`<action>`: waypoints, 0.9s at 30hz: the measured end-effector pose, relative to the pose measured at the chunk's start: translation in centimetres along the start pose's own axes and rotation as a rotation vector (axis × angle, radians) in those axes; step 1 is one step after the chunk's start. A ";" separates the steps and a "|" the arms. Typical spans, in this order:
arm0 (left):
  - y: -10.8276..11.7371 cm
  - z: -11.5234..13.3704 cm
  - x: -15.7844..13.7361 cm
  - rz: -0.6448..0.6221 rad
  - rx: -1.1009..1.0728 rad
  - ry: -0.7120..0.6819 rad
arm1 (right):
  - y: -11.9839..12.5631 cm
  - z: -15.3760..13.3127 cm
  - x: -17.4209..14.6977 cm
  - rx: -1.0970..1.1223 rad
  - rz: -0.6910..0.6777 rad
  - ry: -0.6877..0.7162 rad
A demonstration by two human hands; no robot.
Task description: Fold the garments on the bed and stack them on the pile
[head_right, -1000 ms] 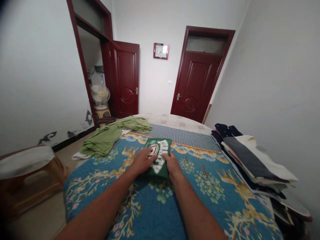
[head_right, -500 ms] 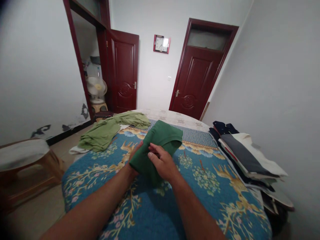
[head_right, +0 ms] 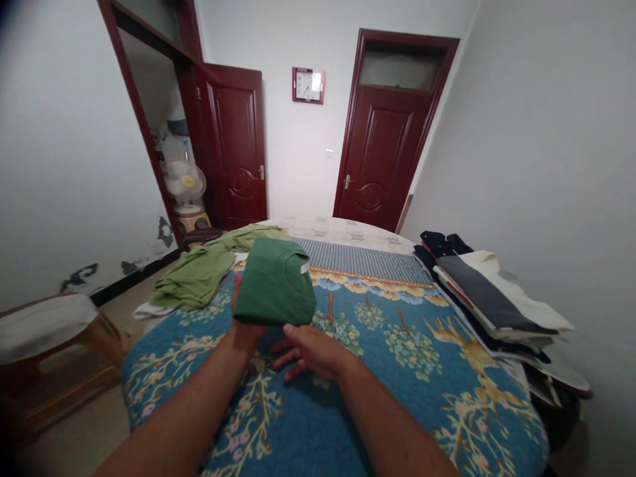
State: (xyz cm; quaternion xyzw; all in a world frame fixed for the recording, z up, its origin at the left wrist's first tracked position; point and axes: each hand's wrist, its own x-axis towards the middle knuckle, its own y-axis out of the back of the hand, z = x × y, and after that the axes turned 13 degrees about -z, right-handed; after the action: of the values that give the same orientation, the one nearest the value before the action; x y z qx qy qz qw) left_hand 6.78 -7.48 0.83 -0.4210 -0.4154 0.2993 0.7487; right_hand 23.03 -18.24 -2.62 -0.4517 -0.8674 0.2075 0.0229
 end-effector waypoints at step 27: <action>0.7 -1.3 1.6 0.345 0.267 0.218 | 1.7 -5.6 -5.3 0.598 0.668 0.475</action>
State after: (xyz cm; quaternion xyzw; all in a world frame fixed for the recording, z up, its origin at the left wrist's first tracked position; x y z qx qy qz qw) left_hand 8.67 -6.36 0.43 -0.4127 -0.2108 0.4279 0.7760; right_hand 28.74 -19.63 2.64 -0.7128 -0.5490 0.3344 0.2804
